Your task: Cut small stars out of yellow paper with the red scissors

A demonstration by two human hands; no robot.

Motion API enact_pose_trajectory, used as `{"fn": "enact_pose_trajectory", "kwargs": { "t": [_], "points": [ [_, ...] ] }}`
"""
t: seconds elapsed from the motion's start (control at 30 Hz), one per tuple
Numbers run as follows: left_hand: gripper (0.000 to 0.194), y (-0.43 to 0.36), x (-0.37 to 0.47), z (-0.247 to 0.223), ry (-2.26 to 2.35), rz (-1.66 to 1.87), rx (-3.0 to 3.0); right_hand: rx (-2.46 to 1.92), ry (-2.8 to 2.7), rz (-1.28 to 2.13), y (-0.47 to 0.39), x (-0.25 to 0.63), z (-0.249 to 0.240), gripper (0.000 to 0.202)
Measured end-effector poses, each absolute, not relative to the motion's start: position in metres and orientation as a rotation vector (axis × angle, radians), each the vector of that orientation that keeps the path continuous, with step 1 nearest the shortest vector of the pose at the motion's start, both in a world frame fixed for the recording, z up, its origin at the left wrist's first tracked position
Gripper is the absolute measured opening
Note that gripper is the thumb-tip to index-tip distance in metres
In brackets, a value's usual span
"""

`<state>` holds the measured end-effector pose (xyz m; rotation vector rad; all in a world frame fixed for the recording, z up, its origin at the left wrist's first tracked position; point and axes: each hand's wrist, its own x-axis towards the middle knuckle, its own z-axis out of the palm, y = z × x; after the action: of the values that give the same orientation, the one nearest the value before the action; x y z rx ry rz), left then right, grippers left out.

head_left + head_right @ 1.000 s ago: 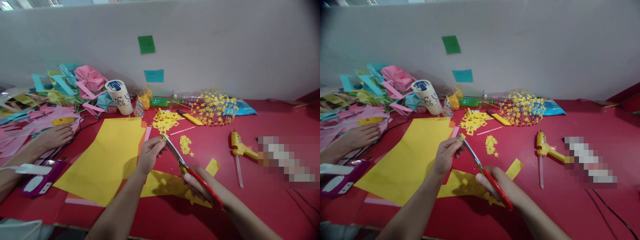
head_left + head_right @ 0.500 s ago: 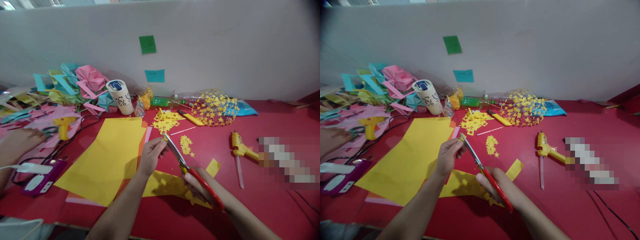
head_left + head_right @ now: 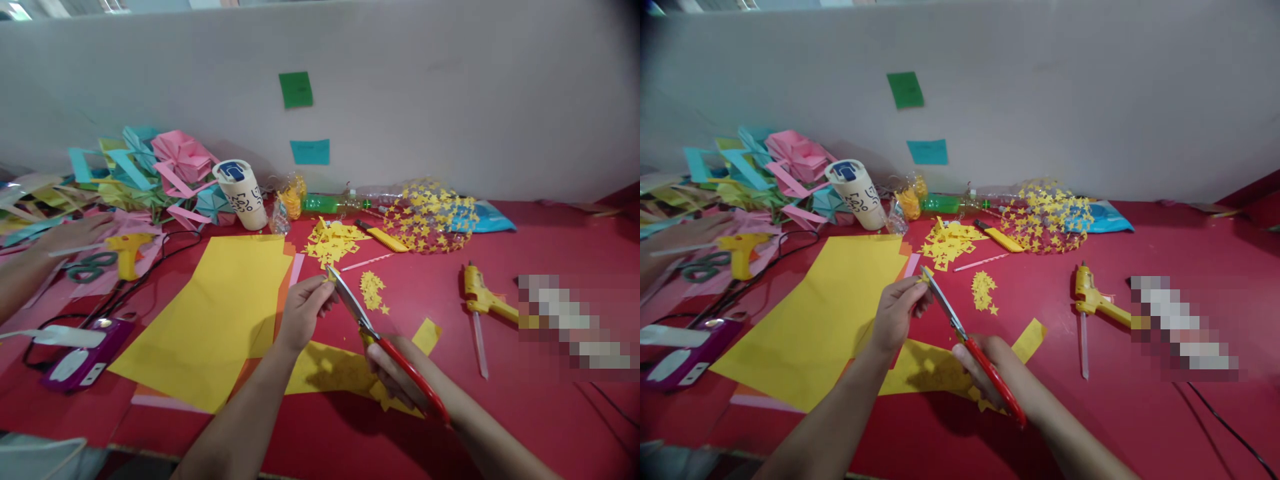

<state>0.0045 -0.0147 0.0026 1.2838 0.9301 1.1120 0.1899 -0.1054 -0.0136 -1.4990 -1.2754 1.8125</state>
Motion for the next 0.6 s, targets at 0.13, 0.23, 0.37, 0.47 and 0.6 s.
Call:
{"fn": "enact_pose_trajectory", "kwargs": {
  "t": [0.13,0.23,0.37,0.47,0.6],
  "points": [
    [0.032,-0.014,0.005,0.003,0.935,1.113,1.279,-1.499,-1.266,1.811,-0.105,0.19,-0.015,0.045],
    [0.032,-0.013,0.004,0.003,0.94,1.114,1.278,-1.514,-1.296,1.76,-0.105,0.19,-0.014,0.046],
    [0.032,-0.013,0.004,0.0,0.971,1.124,1.271,-1.543,-1.284,1.756,-0.101,0.186,-0.008,0.048],
    [0.032,-0.012,0.004,-0.001,1.005,1.118,1.253,-1.546,-1.271,1.764,-0.096,0.182,-0.005,0.053],
    [0.032,-0.007,0.004,-0.001,1.049,1.072,1.257,-1.469,-1.223,1.69,-0.09,0.186,-0.004,0.056]
  ]
}}
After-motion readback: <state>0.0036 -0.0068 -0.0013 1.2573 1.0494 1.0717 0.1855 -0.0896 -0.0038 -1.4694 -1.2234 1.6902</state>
